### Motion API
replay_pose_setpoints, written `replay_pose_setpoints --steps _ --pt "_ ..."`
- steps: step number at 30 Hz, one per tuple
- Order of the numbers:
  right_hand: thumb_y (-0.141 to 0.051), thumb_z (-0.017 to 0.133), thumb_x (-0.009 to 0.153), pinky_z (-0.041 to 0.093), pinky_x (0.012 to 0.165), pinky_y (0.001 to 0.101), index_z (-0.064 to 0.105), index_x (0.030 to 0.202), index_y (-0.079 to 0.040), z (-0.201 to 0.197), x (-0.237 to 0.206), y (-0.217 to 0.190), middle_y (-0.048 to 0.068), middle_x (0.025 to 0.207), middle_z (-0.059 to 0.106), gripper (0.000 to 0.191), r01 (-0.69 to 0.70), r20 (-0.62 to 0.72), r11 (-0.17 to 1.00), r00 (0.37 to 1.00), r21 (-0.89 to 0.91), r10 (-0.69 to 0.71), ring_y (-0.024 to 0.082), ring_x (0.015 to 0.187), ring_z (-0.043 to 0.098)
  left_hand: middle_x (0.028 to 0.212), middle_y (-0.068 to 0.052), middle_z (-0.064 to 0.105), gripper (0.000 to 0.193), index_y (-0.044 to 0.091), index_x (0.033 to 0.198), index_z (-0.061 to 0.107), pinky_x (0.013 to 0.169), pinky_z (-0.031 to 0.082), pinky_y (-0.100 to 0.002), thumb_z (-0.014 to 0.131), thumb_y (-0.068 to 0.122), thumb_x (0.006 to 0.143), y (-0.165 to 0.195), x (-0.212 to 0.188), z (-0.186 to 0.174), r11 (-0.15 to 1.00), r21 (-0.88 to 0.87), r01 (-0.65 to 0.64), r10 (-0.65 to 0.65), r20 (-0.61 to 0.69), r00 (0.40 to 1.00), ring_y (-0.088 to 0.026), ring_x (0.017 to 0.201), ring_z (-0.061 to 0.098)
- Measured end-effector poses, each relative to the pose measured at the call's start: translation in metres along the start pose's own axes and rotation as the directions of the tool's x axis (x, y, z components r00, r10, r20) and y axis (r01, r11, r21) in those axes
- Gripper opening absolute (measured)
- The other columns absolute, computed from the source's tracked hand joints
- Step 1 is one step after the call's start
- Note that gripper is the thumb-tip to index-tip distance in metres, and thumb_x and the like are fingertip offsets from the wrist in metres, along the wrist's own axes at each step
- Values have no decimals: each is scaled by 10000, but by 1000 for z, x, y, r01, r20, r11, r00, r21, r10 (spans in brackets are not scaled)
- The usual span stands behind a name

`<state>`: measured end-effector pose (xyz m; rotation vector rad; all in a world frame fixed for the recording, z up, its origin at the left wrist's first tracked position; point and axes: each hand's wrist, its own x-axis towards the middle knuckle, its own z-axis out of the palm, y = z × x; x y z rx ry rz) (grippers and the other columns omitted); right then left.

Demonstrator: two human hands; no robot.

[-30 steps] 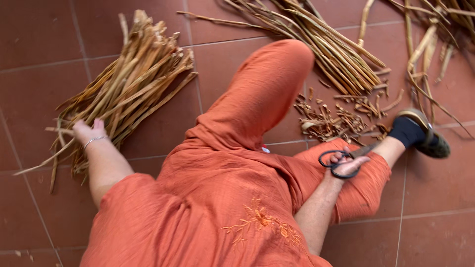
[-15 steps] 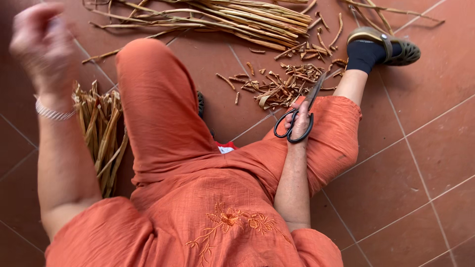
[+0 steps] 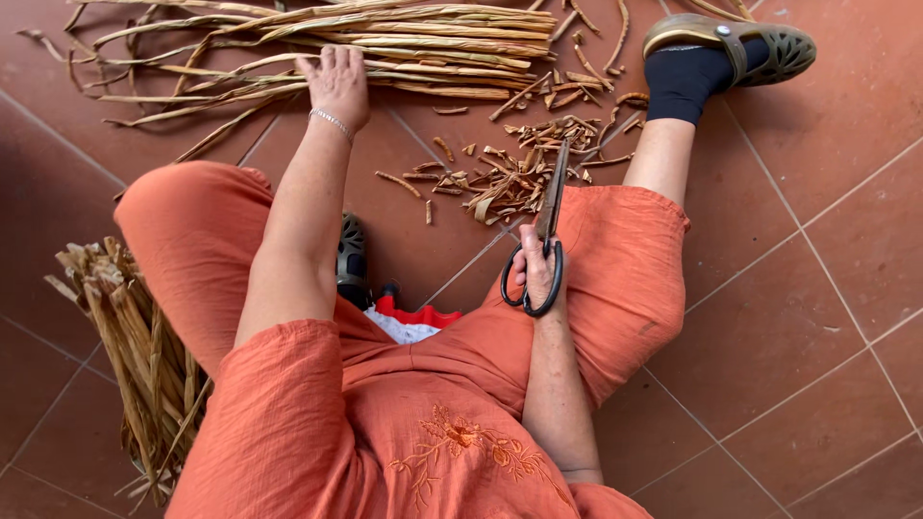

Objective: The person sits on a tiled floor and trims the ends of dried plant stalks with scissors, letting cut pieces fall aside. They gather the trimmed stalks into aligned bundles, set them with other finished bundles, and pick up scattered seed pods from the floor.

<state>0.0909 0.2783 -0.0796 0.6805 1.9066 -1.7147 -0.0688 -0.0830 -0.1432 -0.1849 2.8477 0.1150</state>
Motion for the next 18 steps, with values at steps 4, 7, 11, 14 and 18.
replay_pose_setpoints --steps 4,7,11,14,18 --pt "-482 643 976 392 427 216 631 1060 -45 5 0 -9 -11 628 561 445 -29 -3 999 1000 -34 29 53 463 484 1266 -145 596 627 29 1448 503 1155 79 -780 678 33 846 4 -9 10 999 12 36 -37 18 999 -365 1298 472" --pt "-490 635 973 395 430 212 638 1079 -51 10 1 -16 -12 629 558 452 -34 14 997 999 -63 35 50 463 477 1216 -176 605 365 63 1242 624 1172 100 -754 680 104 884 10 -12 14 994 110 18 -26 71 997 -382 1274 482" --pt "-497 660 960 390 431 217 628 1079 -44 15 -1 -19 -4 635 561 469 5 33 999 999 -40 -3 56 462 469 1187 -189 626 308 95 1072 687 1121 178 -677 721 177 777 13 -10 16 992 68 -105 104 16 994 -390 1241 513" --pt "-514 653 961 406 435 217 633 1051 -47 13 -3 -15 -7 633 566 476 15 34 997 999 -81 -12 51 472 486 1158 -214 674 267 83 1110 692 1111 354 -579 678 172 858 14 -5 7 982 -186 -31 50 99 994 -398 1171 595" --pt "-512 671 960 406 436 224 626 1018 -41 12 -1 -6 4 634 568 477 6 15 999 1000 -44 -6 65 470 485 1038 -220 721 319 87 1144 727 877 519 -493 670 180 844 8 8 -33 932 -349 -92 140 114 984 -404 989 671"
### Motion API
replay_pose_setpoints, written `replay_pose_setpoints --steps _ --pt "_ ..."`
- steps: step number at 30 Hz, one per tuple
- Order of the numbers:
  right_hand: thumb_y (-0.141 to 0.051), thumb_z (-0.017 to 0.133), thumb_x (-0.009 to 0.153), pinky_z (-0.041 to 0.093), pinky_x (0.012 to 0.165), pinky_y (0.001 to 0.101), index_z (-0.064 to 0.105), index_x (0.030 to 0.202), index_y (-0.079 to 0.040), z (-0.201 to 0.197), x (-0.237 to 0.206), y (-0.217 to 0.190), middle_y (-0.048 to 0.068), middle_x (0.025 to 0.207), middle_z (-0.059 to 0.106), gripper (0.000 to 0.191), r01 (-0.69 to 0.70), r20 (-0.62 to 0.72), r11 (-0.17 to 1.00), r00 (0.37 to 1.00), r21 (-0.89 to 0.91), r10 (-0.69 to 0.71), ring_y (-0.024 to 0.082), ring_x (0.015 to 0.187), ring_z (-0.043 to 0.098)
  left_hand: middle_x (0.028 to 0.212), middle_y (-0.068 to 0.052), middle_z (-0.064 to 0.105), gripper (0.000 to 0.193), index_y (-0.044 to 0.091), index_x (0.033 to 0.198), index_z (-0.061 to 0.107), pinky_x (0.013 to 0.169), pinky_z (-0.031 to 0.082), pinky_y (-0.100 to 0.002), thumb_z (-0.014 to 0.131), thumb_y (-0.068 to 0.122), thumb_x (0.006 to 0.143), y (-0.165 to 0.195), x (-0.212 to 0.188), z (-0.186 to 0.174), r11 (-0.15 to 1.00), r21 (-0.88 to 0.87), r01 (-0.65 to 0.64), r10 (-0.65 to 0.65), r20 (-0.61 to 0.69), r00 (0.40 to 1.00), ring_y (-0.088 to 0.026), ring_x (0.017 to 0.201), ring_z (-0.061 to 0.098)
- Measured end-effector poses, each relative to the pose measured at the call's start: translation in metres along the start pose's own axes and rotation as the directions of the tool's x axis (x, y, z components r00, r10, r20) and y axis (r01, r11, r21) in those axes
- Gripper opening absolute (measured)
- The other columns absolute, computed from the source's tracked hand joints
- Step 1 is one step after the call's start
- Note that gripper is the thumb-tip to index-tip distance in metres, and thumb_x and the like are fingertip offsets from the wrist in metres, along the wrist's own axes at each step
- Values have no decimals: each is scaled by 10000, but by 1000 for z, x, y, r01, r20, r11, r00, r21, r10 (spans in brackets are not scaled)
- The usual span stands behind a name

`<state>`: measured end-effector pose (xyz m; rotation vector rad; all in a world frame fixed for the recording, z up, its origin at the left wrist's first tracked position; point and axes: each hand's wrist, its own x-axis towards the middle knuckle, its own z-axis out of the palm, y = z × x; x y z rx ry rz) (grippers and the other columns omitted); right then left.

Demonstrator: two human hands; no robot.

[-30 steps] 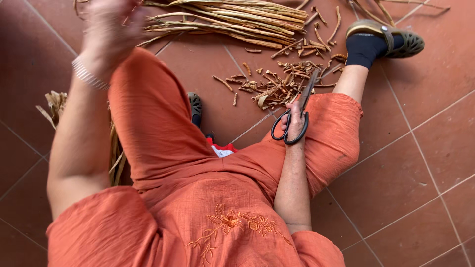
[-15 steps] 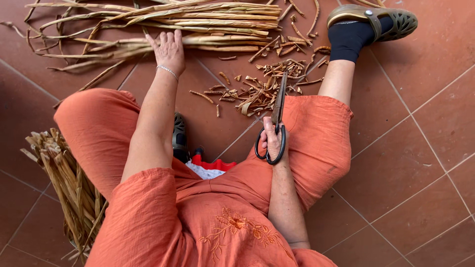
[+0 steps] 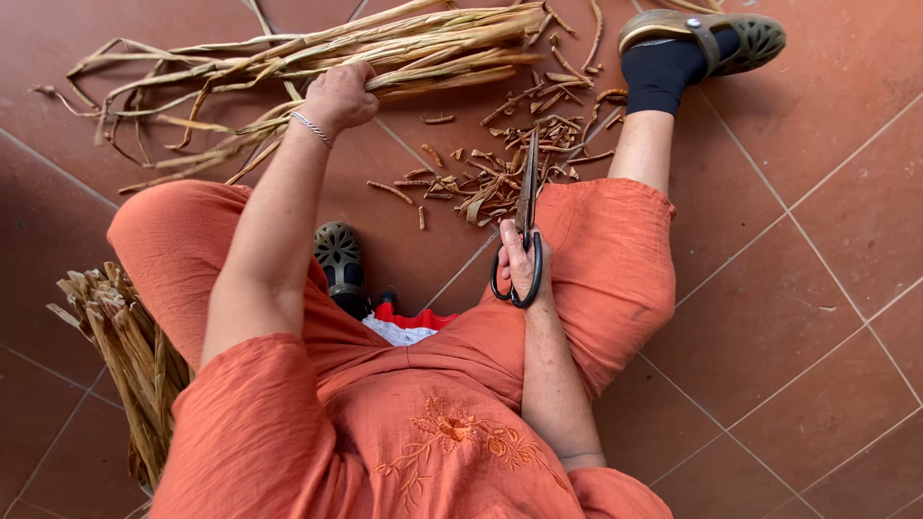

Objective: The person sits on a tiled floor and trims the ends of dried plant stalks with scissors, letting cut pieces fall aside. They gather the trimmed stalks into aligned bundles, set them with other finished bundles, and pick up scattered seed pods from the floor.

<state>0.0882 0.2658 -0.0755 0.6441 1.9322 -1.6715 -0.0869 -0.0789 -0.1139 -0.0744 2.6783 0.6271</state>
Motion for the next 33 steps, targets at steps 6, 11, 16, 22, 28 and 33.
replay_pose_setpoints --steps 6,11,16,22,28,33 --pt "-467 719 964 405 452 224 644 1048 -31 -5 4 8 19 667 599 451 42 -17 984 999 174 -40 73 494 507 782 -50 653 259 88 1117 719 584 460 -331 697 305 978 37 -45 -42 874 -460 159 2 330 944 -134 644 569" --pt "-371 763 940 411 503 210 577 1286 -76 -5 -2 2 74 815 717 491 223 -13 882 971 415 -240 88 590 611 729 44 579 186 90 1110 667 488 435 -247 673 241 1002 76 -100 -14 546 -795 263 50 344 938 -61 589 513" --pt "-320 809 888 407 497 215 531 1313 -100 -3 -7 -8 91 930 768 553 244 -5 780 956 576 -295 98 628 641 791 43 620 240 102 1170 640 555 462 -226 659 265 994 112 -156 48 422 -871 254 215 368 905 -56 683 571" --pt "-248 847 880 385 498 199 578 1274 -92 -8 -14 -6 4 874 696 502 232 -19 786 963 573 -270 78 632 577 908 26 632 397 78 1316 654 702 525 -219 564 394 1091 127 -189 92 345 -914 214 369 341 865 -53 782 579" --pt "-208 876 873 557 650 264 682 1054 -72 -11 -18 -5 -4 838 669 298 209 -35 740 969 640 -243 114 694 618 986 -7 699 446 73 1368 595 733 566 -238 602 362 1028 125 -185 112 432 -891 136 275 274 921 -60 842 637" --pt "-200 874 839 535 591 252 683 1028 -90 -11 -18 -6 -8 810 673 290 266 -69 771 958 579 -279 97 646 612 880 -31 692 450 110 1396 659 734 547 -285 618 352 1020 119 -197 109 711 -703 -22 267 241 933 -107 795 636"
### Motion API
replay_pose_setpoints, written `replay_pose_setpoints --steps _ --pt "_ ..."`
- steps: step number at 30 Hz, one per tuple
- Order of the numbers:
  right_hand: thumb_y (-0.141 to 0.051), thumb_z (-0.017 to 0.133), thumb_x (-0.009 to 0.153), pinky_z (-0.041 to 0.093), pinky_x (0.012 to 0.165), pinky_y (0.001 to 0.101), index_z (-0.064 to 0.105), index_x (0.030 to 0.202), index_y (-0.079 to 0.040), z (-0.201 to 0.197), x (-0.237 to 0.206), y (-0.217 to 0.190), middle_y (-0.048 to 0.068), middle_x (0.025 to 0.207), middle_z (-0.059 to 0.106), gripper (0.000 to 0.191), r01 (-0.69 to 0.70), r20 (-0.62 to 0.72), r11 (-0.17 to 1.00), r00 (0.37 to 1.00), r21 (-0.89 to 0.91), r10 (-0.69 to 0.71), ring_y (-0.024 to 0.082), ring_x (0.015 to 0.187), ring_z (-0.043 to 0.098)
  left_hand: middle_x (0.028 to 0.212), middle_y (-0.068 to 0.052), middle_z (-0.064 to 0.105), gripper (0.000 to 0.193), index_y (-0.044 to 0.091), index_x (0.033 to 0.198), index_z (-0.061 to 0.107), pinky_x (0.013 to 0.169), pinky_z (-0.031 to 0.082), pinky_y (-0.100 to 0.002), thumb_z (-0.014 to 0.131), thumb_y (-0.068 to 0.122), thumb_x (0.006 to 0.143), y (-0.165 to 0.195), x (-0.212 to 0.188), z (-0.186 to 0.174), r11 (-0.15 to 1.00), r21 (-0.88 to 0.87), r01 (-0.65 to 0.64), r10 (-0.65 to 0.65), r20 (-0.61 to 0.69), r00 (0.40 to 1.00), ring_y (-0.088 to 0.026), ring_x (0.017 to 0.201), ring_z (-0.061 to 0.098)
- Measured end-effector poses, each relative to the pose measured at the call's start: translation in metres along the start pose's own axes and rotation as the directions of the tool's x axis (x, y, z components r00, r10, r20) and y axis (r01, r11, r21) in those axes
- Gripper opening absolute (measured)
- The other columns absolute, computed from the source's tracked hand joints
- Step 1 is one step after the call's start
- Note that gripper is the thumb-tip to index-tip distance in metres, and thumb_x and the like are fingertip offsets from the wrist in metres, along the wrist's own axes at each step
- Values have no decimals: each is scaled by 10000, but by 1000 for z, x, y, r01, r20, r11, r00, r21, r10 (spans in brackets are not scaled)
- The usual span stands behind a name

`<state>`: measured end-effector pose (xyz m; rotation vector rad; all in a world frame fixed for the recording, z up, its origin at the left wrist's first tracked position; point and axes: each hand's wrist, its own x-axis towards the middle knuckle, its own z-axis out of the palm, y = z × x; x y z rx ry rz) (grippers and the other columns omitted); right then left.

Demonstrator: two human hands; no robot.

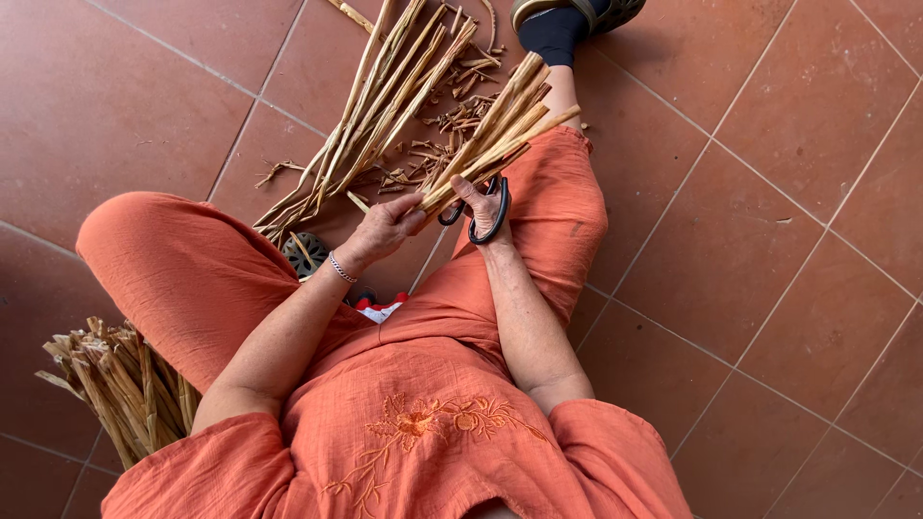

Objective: The person sits on a tiled floor and trims the ends of dried plant stalks with scissors, letting cut pieces fall aside. They gather the trimmed stalks into aligned bundles, set them with other finished bundles, and pick up scattered seed pods from the floor.

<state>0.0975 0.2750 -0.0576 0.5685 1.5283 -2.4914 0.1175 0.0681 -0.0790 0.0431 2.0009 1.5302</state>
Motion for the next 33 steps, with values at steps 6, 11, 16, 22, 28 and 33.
replay_pose_setpoints --steps 6,11,16,22,28,33 --pt "-81 808 833 426 497 217 725 937 -26 0 1 2 11 767 710 143 -51 -16 985 999 -166 49 85 580 593 1017 -73 789 475 120 1332 699 804 574 -303 710 390 943 3 -1 -10 999 33 33 -38 173 984 -145 897 719" --pt "-82 772 818 421 476 219 711 880 -44 -7 6 6 -2 732 674 95 -17 -56 984 998 -178 7 77 555 571 1270 -126 735 631 131 1377 667 1073 600 -393 763 532 899 -13 30 -67 978 197 69 -24 -221 975 -244 1209 725" --pt "-100 786 835 424 497 226 695 863 -54 -14 7 2 -1 735 670 106 -33 -32 985 999 -170 28 83 576 581 1621 -160 285 1335 93 1601 127 1156 91 -694 947 502 630 -23 43 -101 645 512 567 -271 -541 796 -351 1513 178" --pt "-52 746 838 524 648 251 646 1102 -1 -2 -2 -14 38 874 681 287 -88 -3 988 996 -126 88 125 717 637 1467 -148 418 1274 55 1546 175 1146 -26 -688 946 417 599 -22 68 -94 588 557 587 -293 -530 796 -344 1436 268" --pt "-7 666 829 564 688 290 564 1284 38 -4 -8 -54 94 888 649 468 -21 17 998 1000 -56 22 189 733 657 1123 -169 635 447 67 1171 606 1098 232 -603 719 70 739 -45 90 -139 396 743 540 -150 -528 836 -342 1157 531" --pt "4 666 845 552 709 290 560 1305 37 -12 -17 -64 102 899 644 473 67 -25 998 997 3 -67 190 750 637 1163 -197 646 360 78 1253 617 1041 317 -629 694 49 902 -46 74 -223 357 782 511 127 -582 803 -391 1152 573"
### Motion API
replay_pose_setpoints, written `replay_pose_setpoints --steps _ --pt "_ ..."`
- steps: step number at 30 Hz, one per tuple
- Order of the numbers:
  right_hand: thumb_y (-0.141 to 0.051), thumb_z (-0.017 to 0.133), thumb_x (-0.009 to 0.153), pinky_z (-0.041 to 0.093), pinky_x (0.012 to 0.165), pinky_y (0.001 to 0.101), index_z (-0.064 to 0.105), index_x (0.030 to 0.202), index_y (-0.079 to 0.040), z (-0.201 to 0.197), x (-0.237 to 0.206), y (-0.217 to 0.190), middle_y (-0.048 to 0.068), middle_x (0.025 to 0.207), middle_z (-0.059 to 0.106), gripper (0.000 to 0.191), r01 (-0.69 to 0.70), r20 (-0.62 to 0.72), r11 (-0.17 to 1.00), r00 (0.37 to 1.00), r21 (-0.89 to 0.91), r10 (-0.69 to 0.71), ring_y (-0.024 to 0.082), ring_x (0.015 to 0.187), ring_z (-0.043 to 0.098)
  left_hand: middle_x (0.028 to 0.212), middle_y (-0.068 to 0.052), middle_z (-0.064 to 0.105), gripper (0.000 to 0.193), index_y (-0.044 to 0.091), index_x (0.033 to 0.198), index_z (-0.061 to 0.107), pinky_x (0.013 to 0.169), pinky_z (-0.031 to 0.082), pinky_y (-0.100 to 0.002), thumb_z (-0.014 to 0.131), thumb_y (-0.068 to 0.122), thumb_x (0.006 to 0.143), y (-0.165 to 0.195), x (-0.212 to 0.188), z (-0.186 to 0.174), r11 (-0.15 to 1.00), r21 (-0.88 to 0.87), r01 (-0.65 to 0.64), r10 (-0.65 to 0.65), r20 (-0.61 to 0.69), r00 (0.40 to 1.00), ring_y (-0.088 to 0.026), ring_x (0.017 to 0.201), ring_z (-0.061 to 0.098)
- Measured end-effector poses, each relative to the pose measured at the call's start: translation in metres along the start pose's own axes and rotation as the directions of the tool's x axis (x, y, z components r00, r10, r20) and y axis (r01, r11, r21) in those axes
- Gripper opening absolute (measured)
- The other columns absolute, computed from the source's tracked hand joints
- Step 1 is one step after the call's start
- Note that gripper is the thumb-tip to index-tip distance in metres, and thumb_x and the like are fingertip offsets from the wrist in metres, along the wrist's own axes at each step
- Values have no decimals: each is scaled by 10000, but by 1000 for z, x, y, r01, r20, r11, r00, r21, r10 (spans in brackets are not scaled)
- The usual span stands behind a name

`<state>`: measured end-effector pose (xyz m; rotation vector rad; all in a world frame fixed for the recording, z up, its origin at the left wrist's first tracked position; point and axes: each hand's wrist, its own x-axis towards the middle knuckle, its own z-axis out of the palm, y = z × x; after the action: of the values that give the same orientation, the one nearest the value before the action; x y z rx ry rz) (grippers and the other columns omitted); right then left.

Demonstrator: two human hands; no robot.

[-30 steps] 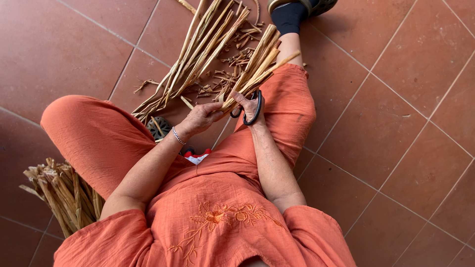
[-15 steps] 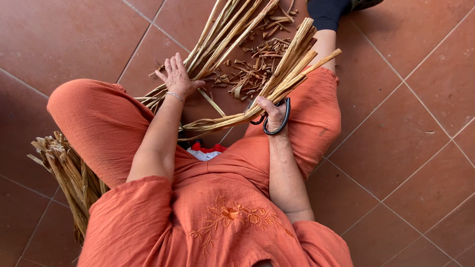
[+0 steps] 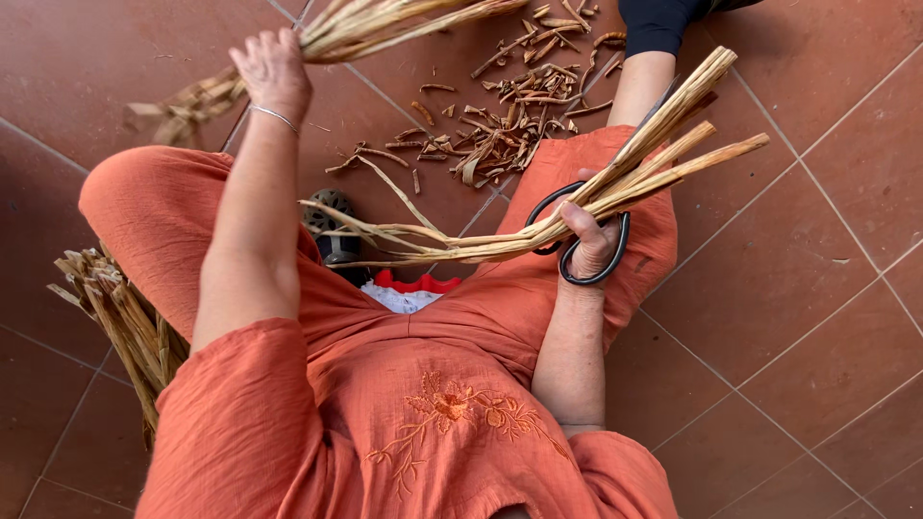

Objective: The person sits on a tiled floor and trims the ends of dried plant stalks with scissors, letting cut pieces fall aside. They gather the trimmed stalks into aligned bundles, set them with other finished bundles, and pick up scattered seed pods from the floor.

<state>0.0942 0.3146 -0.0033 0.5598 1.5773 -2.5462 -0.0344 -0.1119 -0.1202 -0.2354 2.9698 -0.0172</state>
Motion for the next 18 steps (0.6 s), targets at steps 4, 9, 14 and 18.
replay_pose_setpoints --steps 4,9,14,18 --pt "-17 688 812 561 768 286 603 1263 26 -1 5 18 61 959 653 461 0 -1 996 1000 -92 0 174 824 647 1161 -193 670 640 102 1268 629 1052 261 -805 779 270 669 -13 -7 -32 940 336 -68 147 -217 965 -387 1178 566" --pt "-48 774 843 593 807 329 654 1143 30 11 -1 38 74 993 698 332 -69 97 979 991 -193 89 193 864 680 1336 -136 661 754 135 1409 581 1150 330 -603 785 588 842 81 -31 -76 882 -472 -4 220 403 889 -330 1296 551" --pt "-63 796 845 606 823 297 652 1197 -4 30 -19 32 40 1050 726 385 46 191 935 981 -351 24 141 934 703 1292 -125 662 805 10 1461 458 999 566 -365 814 405 857 177 -114 -108 61 -974 220 704 198 682 -194 1185 649" --pt "-50 829 851 613 834 298 660 1169 11 38 -35 29 68 1033 749 365 44 253 940 966 -338 46 157 932 723 1156 -90 684 640 -27 1331 581 948 550 -319 825 353 877 196 -142 -121 -46 -947 317 588 230 775 -163 1064 651"
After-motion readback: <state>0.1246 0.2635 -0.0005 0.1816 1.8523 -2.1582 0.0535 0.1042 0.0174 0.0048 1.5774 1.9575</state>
